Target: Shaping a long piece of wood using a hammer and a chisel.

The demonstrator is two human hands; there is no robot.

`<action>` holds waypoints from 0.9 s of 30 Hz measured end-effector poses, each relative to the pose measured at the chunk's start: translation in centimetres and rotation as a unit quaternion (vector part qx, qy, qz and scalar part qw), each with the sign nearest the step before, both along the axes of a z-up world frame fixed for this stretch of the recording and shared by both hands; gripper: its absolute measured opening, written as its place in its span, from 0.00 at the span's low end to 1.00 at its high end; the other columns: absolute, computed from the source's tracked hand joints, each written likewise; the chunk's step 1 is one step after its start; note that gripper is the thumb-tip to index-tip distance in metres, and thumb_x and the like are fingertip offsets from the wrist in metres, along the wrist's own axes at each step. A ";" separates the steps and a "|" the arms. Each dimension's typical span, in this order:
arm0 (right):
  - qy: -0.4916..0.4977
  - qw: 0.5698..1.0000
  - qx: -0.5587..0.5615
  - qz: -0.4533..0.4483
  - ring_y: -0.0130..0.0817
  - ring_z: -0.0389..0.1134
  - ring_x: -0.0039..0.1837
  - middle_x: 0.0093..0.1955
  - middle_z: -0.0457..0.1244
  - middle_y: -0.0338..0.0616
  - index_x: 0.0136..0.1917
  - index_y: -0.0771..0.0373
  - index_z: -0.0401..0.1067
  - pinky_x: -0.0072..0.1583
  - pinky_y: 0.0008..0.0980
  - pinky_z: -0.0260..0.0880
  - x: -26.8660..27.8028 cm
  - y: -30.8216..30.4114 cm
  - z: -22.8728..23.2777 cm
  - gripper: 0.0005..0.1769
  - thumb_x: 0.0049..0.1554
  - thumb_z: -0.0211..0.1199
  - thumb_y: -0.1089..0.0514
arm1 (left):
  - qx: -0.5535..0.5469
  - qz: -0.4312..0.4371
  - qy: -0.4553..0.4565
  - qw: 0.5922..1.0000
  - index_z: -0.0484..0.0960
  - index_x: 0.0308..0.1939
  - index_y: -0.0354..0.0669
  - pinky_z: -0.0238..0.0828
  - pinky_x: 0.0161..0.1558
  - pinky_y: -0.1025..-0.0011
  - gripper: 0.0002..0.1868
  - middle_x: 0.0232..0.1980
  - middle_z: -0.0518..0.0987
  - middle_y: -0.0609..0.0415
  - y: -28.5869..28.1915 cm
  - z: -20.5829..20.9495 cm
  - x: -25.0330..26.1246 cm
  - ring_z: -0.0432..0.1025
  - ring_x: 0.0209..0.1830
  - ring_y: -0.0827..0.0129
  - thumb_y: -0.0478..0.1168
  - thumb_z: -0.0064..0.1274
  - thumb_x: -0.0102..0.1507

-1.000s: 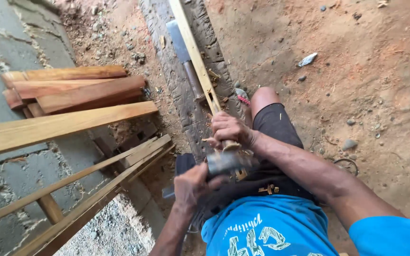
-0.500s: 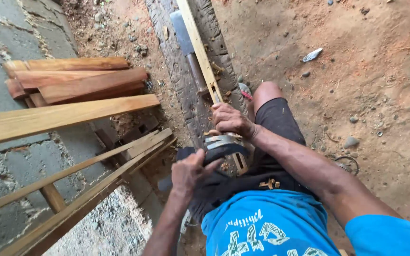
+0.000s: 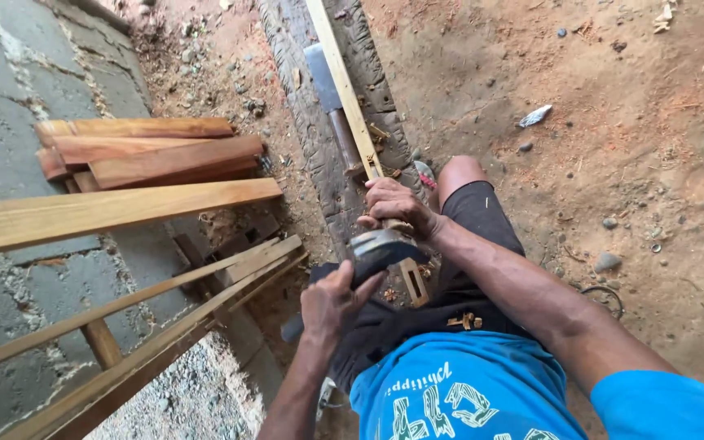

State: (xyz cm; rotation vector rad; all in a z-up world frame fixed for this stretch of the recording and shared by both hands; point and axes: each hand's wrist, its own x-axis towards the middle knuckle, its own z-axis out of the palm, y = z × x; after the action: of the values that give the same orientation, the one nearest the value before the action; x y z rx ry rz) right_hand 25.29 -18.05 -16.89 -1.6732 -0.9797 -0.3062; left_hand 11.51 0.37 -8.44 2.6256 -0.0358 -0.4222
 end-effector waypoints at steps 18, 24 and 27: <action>0.054 0.906 -0.420 0.026 0.47 0.72 0.42 0.48 0.69 0.55 0.75 0.58 0.64 0.42 0.43 0.74 8.8 -1.7 5.1 0.44 0.45 0.71 0.61 | -0.286 0.152 -0.036 0.946 0.77 0.59 0.34 0.76 0.46 0.65 0.24 0.45 0.85 0.39 -2.5 2.8 -10.7 0.82 0.46 0.55 0.36 0.60 0.59; 0.132 0.778 -0.606 0.098 0.33 0.71 0.39 0.46 0.72 0.45 0.68 0.41 0.67 0.41 0.36 0.74 7.3 -4.4 -0.9 0.19 0.66 0.57 0.56 | -0.273 0.398 0.280 0.830 0.69 0.75 0.46 0.73 0.35 0.56 0.37 0.38 0.82 0.39 -0.6 4.1 -10.5 0.75 0.28 0.54 0.40 0.61 0.61; 0.120 0.838 -0.530 0.052 0.32 0.68 0.32 0.58 0.64 0.47 0.70 0.44 0.66 0.33 0.33 0.70 7.7 -3.8 -0.3 0.21 0.65 0.53 0.61 | -0.296 0.365 0.262 0.843 0.65 0.84 0.45 0.69 0.33 0.53 0.38 0.40 0.81 0.29 0.3 3.5 -10.1 0.71 0.26 0.50 0.37 0.60 0.70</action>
State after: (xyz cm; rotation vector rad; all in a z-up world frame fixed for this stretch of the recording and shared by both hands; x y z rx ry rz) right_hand 33.03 -21.83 -17.15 -2.5387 -1.1126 0.6492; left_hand 1.42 0.69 -4.93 1.6649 0.8442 -0.6889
